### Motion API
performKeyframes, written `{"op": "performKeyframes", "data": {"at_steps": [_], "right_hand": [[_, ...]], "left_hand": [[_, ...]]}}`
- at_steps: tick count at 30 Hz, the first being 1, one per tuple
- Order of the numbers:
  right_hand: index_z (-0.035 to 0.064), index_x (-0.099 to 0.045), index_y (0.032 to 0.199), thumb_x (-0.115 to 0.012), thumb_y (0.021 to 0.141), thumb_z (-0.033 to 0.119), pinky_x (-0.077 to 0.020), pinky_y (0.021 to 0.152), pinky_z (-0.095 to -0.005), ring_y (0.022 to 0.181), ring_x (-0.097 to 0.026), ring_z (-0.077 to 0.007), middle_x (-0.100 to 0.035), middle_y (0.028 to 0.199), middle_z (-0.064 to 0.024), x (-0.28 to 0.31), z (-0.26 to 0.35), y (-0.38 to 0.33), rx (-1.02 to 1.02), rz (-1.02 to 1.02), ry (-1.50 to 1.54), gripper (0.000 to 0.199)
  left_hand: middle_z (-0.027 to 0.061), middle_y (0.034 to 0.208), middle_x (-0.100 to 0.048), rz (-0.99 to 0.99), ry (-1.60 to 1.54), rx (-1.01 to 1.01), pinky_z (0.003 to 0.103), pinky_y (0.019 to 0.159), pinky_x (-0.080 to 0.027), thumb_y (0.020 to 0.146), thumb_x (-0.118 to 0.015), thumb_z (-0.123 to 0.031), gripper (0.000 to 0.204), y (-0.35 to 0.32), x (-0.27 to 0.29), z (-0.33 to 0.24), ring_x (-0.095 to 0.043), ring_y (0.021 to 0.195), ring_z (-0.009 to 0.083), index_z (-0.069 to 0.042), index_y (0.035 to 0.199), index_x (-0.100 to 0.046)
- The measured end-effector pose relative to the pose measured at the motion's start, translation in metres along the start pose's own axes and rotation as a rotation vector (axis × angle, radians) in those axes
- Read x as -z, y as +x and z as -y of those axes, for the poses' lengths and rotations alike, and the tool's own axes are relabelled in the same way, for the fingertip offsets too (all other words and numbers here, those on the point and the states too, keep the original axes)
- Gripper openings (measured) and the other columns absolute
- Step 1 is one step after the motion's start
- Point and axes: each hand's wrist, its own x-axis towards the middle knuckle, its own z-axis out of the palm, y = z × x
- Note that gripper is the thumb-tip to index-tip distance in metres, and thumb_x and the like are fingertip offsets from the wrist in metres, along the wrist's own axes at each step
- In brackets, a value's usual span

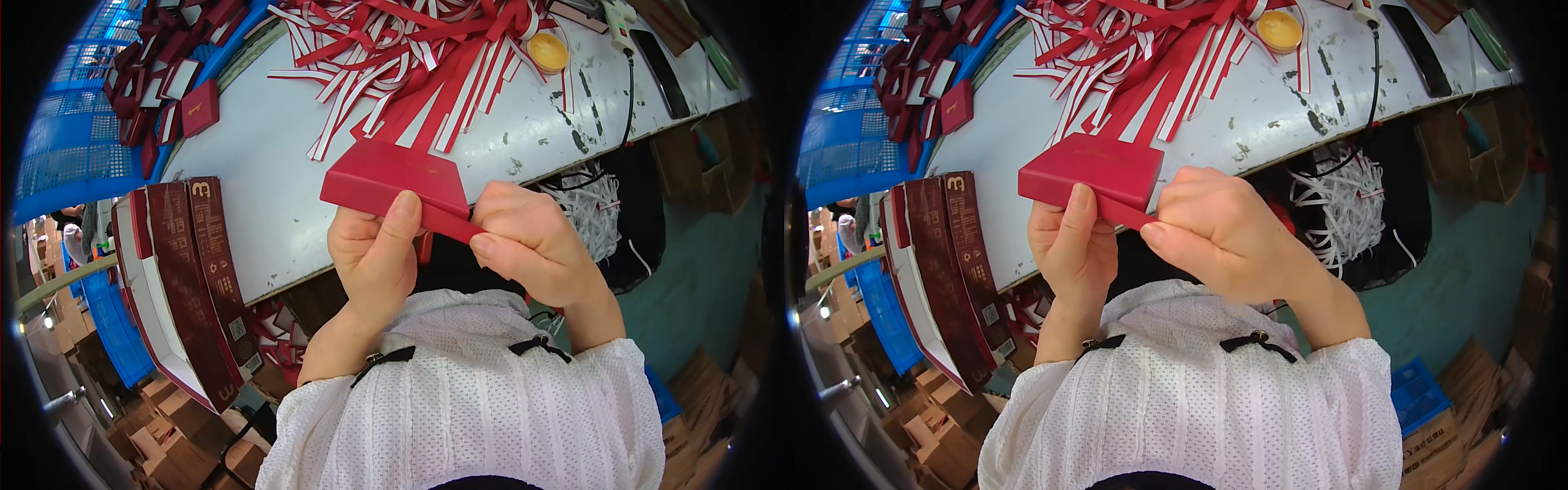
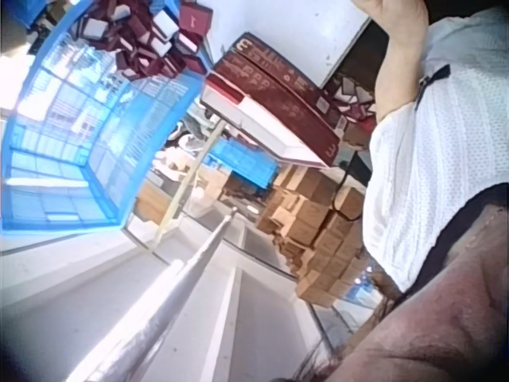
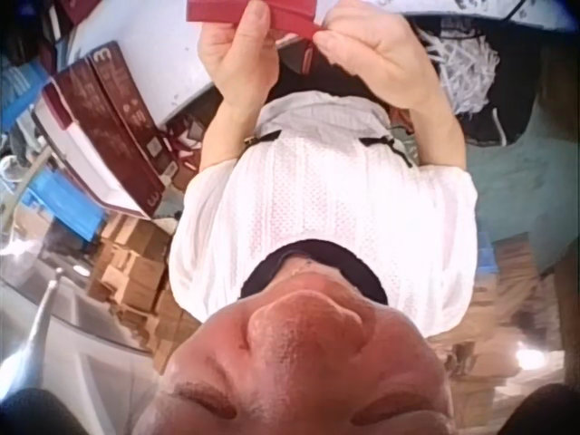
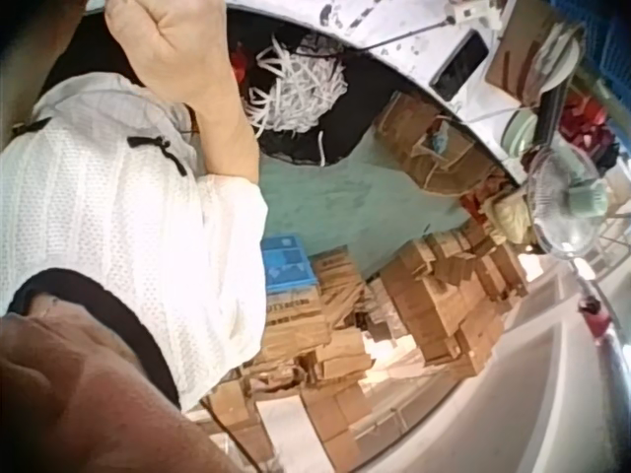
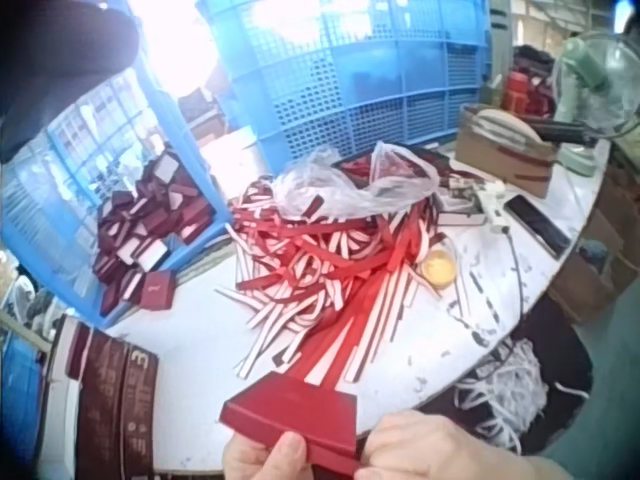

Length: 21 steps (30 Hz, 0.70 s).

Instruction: The person assembles small red rectangular boxes by inserting white paper strips into slots on the box sides. They repeatedly pick up a box, insert the strips, and place the finished unit into a larger cardboard container. The person also stacks completed boxes into a neat grid within the container.

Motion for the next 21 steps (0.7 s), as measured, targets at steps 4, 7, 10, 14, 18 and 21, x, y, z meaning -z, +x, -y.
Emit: {"op": "performKeyframes", "data": {"at_steps": [4,7,10,14,18,21], "right_hand": [[0.0011,-0.047,0.054,-0.049,0.074,0.010,-0.0318,0.051,-0.0286,0.055,-0.040,-0.0184,-0.041,0.053,-0.0059,0.000,-0.005,0.002,-0.041,-0.005,0.014,0.023],[0.0005,-0.050,0.057,-0.052,0.075,0.009,-0.0331,0.047,-0.0253,0.051,-0.043,-0.0128,-0.044,0.052,-0.0038,0.004,-0.008,0.003,-0.154,0.013,0.077,0.019],[-0.0008,-0.055,0.065,-0.057,0.072,0.006,-0.0334,0.042,-0.0217,0.044,-0.044,-0.0070,-0.046,0.050,-0.0010,0.006,-0.009,0.002,-0.463,-0.013,0.140,0.009],[-0.0003,-0.057,0.080,-0.060,0.067,0.002,-0.0333,0.044,-0.0214,0.044,-0.042,-0.0064,-0.046,0.049,0.0000,0.017,-0.018,0.000,-0.335,-0.018,0.102,0.013],[-0.0003,-0.055,0.086,-0.060,0.068,0.000,-0.0347,0.047,-0.0229,0.047,-0.043,-0.0099,-0.047,0.053,-0.0024,0.011,-0.022,-0.002,-0.135,-0.032,-0.031,0.018],[-0.0006,-0.055,0.082,-0.060,0.071,0.003,-0.0405,0.053,-0.0248,0.054,-0.051,-0.0144,-0.053,0.061,-0.0071,0.011,-0.044,0.001,-0.017,-0.142,-0.282,0.012]], "left_hand": [[0.0137,0.099,-0.053,-0.006,-0.042,-0.006,0.031,0.071,-0.049,0.087,-0.039,-0.008,0.021,0.001,0.000,0.001,-0.056,0.084,0.0194,0.003,0.105,-0.044],[0.0139,0.101,-0.052,0.007,-0.057,-0.040,0.033,0.073,-0.049,0.088,-0.039,-0.009,0.022,-0.001,0.002,0.003,-0.056,0.087,0.0199,0.002,0.107,-0.043],[0.0136,0.104,-0.051,-0.093,-0.098,-0.083,0.036,0.077,-0.047,0.088,-0.038,-0.010,0.024,0.000,0.002,0.003,-0.054,0.092,0.0209,0.002,0.108,-0.042],[0.0131,0.108,-0.050,-0.115,-0.246,0.040,0.039,0.085,-0.043,0.088,-0.039,-0.014,0.026,0.002,0.013,-0.007,-0.052,0.098,0.0218,0.001,0.110,-0.042],[0.0137,0.107,-0.049,-0.267,-0.489,0.227,0.037,0.084,-0.043,0.088,-0.039,-0.012,0.027,0.002,0.011,-0.007,-0.052,0.097,0.0219,0.000,0.112,-0.039],[0.0131,0.108,-0.051,-0.155,-0.141,-0.050,0.040,0.085,-0.043,0.088,-0.039,-0.016,0.026,-0.002,0.021,0.004,-0.052,0.098,0.0223,0.000,0.107,-0.044]]}}
